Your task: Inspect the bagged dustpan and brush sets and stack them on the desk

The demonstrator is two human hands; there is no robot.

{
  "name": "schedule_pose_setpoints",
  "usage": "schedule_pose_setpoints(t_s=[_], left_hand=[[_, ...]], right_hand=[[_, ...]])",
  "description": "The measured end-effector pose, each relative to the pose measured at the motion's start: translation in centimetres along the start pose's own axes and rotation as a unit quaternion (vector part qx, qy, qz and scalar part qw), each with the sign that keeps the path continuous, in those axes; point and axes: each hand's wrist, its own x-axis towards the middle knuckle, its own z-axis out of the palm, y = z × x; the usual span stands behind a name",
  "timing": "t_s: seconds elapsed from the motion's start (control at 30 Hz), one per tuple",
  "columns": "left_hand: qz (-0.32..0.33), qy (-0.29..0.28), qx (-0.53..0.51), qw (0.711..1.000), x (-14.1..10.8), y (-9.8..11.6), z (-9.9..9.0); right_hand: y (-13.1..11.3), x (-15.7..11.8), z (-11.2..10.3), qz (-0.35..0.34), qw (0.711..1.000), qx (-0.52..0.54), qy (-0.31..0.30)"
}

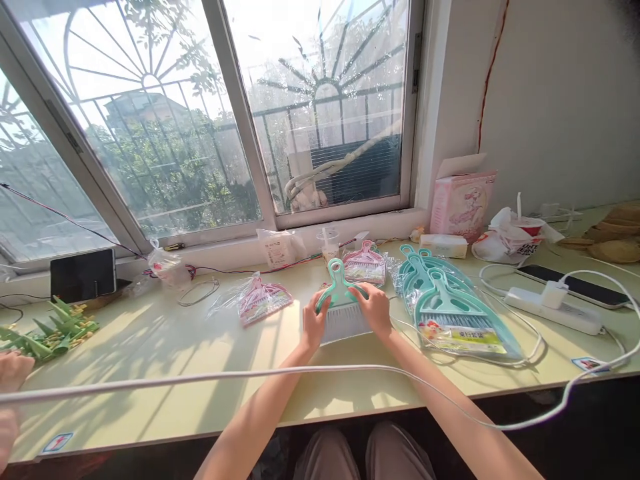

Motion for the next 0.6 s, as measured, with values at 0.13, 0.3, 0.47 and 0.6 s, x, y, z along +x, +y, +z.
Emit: schedule_pose_setpoints(t_s=[0.13,0.3,0.47,0.6], left_hand=[[0.0,0.015,0.029,0.999,-0.5,0.6,-0.1],[0.013,0.047,0.031,0.998,-1.2,0.9,0.4],[0.002,0.005,-0.018,1.0,-0.2,0.4,0.4],[-0.045,-0.079,-0.046,0.995,1.5,-1.3,-0.4]], right_hand=[[-0.7,-0.2,-0.3,-0.012,0.999,-0.018,0.025],[-1.8,-0.5,-0.9,-0.027,0.999,-0.008,0.043],[-1.0,-0.2,-0.5,0.007,0.999,0.014,0.039],[1.1,1.2,0.0,0.058,0.992,0.116,-0.006]])
